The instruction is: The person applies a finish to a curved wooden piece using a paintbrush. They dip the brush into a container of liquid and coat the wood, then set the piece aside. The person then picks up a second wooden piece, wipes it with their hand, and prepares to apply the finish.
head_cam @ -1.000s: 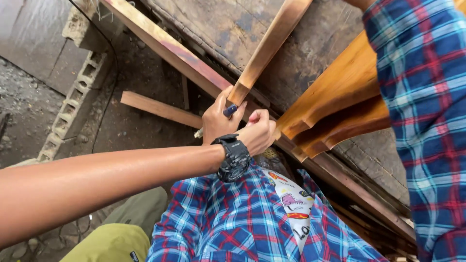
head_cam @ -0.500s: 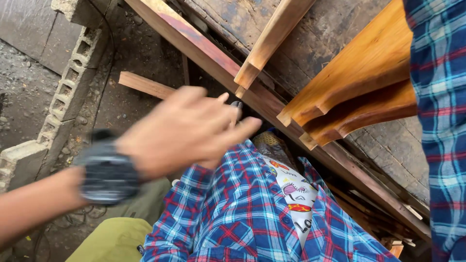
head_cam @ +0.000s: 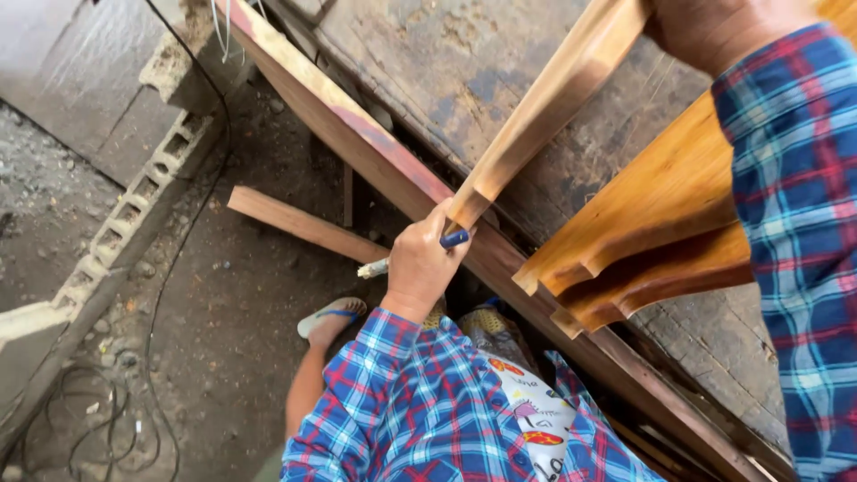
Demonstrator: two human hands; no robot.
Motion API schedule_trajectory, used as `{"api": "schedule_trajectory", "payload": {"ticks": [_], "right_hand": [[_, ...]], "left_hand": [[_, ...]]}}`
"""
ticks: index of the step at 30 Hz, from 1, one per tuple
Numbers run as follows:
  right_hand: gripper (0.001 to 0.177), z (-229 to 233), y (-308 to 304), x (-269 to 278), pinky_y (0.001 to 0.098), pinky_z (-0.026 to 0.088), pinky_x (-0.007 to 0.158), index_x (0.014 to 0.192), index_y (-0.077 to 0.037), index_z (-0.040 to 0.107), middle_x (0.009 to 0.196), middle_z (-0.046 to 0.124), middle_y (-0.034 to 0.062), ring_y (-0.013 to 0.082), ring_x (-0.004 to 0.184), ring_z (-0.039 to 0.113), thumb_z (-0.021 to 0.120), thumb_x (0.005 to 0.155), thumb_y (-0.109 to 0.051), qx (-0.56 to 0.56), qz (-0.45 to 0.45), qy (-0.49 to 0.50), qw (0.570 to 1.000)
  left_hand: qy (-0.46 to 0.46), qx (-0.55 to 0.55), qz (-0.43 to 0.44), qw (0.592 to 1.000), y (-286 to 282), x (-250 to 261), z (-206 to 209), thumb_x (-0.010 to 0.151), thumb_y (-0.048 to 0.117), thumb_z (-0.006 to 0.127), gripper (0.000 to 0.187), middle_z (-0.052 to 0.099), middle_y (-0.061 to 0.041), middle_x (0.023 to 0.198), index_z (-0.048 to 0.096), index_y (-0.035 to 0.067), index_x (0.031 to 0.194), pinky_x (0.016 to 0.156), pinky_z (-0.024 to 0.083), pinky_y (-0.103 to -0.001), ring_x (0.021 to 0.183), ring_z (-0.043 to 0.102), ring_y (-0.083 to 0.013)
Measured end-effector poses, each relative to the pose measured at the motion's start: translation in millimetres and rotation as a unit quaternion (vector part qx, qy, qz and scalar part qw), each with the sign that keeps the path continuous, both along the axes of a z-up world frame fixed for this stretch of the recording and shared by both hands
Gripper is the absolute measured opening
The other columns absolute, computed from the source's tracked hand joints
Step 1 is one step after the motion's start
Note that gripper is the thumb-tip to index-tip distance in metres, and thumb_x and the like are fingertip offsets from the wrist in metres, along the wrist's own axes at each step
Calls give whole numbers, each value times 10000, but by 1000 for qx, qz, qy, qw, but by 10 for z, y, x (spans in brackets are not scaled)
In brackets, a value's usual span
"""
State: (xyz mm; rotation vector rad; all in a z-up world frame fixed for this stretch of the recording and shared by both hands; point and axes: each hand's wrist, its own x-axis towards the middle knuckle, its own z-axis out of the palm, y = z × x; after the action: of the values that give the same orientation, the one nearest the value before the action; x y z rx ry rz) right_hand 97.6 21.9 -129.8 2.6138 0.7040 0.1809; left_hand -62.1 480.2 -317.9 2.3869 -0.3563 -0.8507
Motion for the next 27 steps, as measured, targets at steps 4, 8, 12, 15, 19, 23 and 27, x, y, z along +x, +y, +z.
{"api": "schedule_trajectory", "payload": {"ticks": [4,8,12,15,19,23,27], "right_hand": [[122,319,71,3,338,487,560,882,-272,561,923,617,-116,182,830,686,679,908,-253,-27,-10,-34,999],[131,547,224,-38,329,487,562,881,-274,553,929,612,-128,172,835,686,680,910,-258,-44,-15,-52,998],[156,710,360,-94,280,519,762,833,-306,550,903,634,-151,115,962,686,661,933,-262,-67,39,-70,995],[163,824,514,-124,316,508,978,820,-313,552,856,630,-147,120,939,685,644,937,-247,-78,72,-63,992],[192,1010,792,-191,384,487,1156,810,-316,581,777,596,-119,144,832,641,661,943,-203,-78,122,-47,988],[274,1298,1015,-289,416,456,1184,774,-298,562,741,577,-102,158,786,628,658,964,-127,-80,145,-28,986],[296,1775,1184,-479,420,444,1200,760,-294,550,732,568,-91,162,774,634,648,960,-100,-81,154,-42,984]], "left_hand": [[-281,-138,79,946,-699,79,1131,822,195,747,481,665,-172,759,623,99,1277,627,507,-498,679,638,-402],[-284,-156,70,943,-693,55,1103,783,131,735,508,653,-170,756,617,57,1272,624,501,-490,675,627,-394],[-306,-157,54,938,-610,-1,1007,831,202,759,571,730,-172,987,591,21,1346,703,522,-479,778,662,-396],[-323,-164,37,931,-492,-81,913,869,223,744,558,730,-168,991,587,17,1363,670,514,-476,730,652,-379],[-348,-181,38,919,-342,-223,840,886,207,760,516,718,-149,878,625,-45,1315,591,536,-429,654,654,-292],[-402,-182,45,896,-210,-398,740,838,250,827,580,678,-143,764,636,-36,1305,561,502,-434,602,625,-304],[-455,-194,43,868,-184,-383,925,847,250,822,549,657,-122,710,642,-41,1277,552,492,-393,556,607,-259]]}}
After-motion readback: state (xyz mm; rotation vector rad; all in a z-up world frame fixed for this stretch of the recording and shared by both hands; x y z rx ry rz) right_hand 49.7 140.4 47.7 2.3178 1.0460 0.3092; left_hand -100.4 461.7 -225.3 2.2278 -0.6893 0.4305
